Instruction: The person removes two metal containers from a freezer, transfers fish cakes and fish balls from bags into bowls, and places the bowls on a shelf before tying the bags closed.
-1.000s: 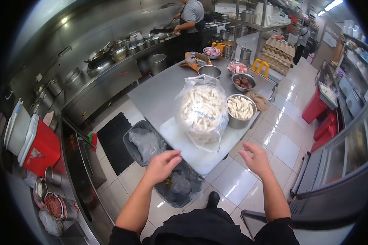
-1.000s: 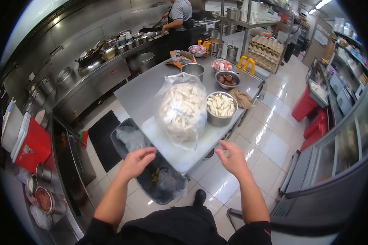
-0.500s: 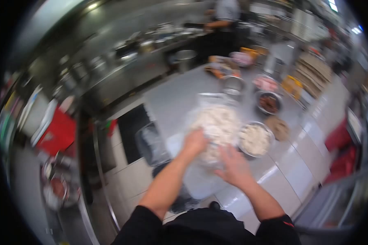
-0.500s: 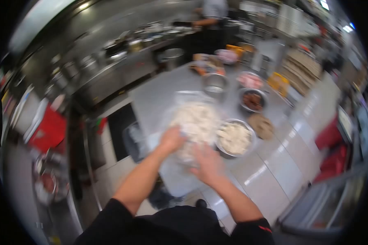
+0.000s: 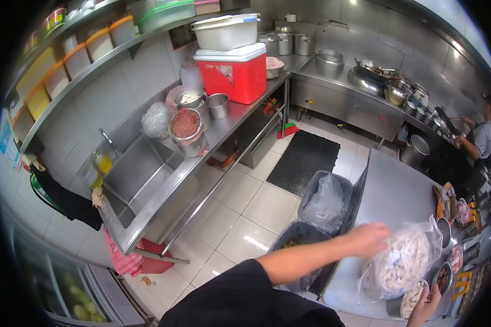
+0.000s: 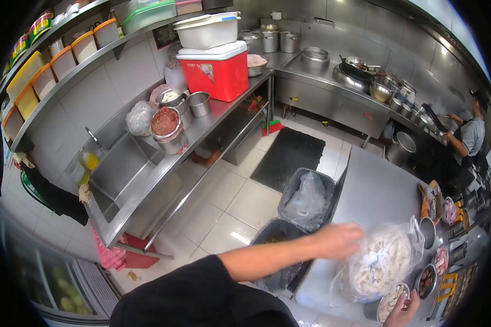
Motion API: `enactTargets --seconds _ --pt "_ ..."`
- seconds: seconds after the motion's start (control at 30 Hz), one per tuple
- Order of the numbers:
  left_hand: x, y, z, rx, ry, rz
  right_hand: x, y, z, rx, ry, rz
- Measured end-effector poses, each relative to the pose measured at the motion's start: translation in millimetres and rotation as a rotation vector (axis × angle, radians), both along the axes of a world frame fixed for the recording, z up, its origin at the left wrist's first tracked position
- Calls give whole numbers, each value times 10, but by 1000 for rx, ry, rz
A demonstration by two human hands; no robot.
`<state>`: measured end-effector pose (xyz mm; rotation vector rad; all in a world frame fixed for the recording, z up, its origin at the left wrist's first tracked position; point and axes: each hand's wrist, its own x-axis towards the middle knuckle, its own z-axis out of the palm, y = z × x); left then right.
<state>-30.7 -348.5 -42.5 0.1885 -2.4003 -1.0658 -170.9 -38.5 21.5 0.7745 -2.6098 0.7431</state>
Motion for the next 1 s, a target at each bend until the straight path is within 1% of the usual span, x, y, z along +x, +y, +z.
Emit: enactTargets --seconds 0.07,0.1,0.13,0.17,0.2,0.23,0.27,0.3,0.33,0.37,0.4,0.43,0.47,0.5,0.53,0.57,0.6,0.63,0.67,0.7,0.8,0.9,1.0 --pt "469 -770 -135 -63 3 224 34 -71 16 -49 13 8" --pt "854 -1170 3 -143 -6 398 80 -134 52 -72 20 15" --pt "1250 -1629 107 -82 -41 546 160 -236 105 -90 32 8" --pt "1649 -2169 115 -49 16 632 250 -351 163 -107 45 -2" --pt "2115 -2501 405 -57 -47 832 358 -469 214 -125 57 -14" --pt "2615 -3025 549 -61 -91 965 443 -583 236 -93 86 -29" --pt "3062 -3545 605 -210 -87 1121 558 -715 254 -67 94 -40" --pt "3524 -3951 800 -174 -120 1255 690 -866 272 -42 102 -55" --pt "4015 -4560 751 -109 -173 1415 823 -1038 264 -20 108 -73" --pt "4461 -4990 812 -120 -217 1534 948 -1187 236 17 185 -25" --pt "4901 -5345 815 -130 -246 1593 705 -1078 -48 15 148 -16" --pt "5268 -5588 800 -173 -407 1655 458 -970 -335 14 110 -7" --pt "5636 -5946 605 -241 -450 1645 501 -1166 -377 12 72 0" --pt "5928 -6267 415 -95 -408 1542 632 -1195 -466 124 138 -131" --pt "6194 -6594 235 58 -366 1445 919 -1463 -414 55 99 -66" --pt "6435 -6940 46 212 -329 1357 1137 -1581 -406 8 12 -143" --pt "6451 -7306 -59 246 -354 1279 1411 -1783 -237 91 -8 -262" --pt "6468 -7496 -238 259 -386 1222 1495 -1820 -193 110 -5 -301" --pt "6484 -7675 -332 281 -407 1191 1557 -1817 -202 56 -25 -361" --pt "6499 -7781 -411 310 -434 1172 1519 -1671 -323 117 -19 -410" --pt "6509 -7798 -403 429 -433 1147 1668 -1291 -520 126 -146 -546" --pt "6669 -7757 -278 556 -358 1105 1889 -978 -635 102 -325 -695" --pt "6711 -7734 -60 722 -229 1003 2006 -656 -768 -1 -348 -779"
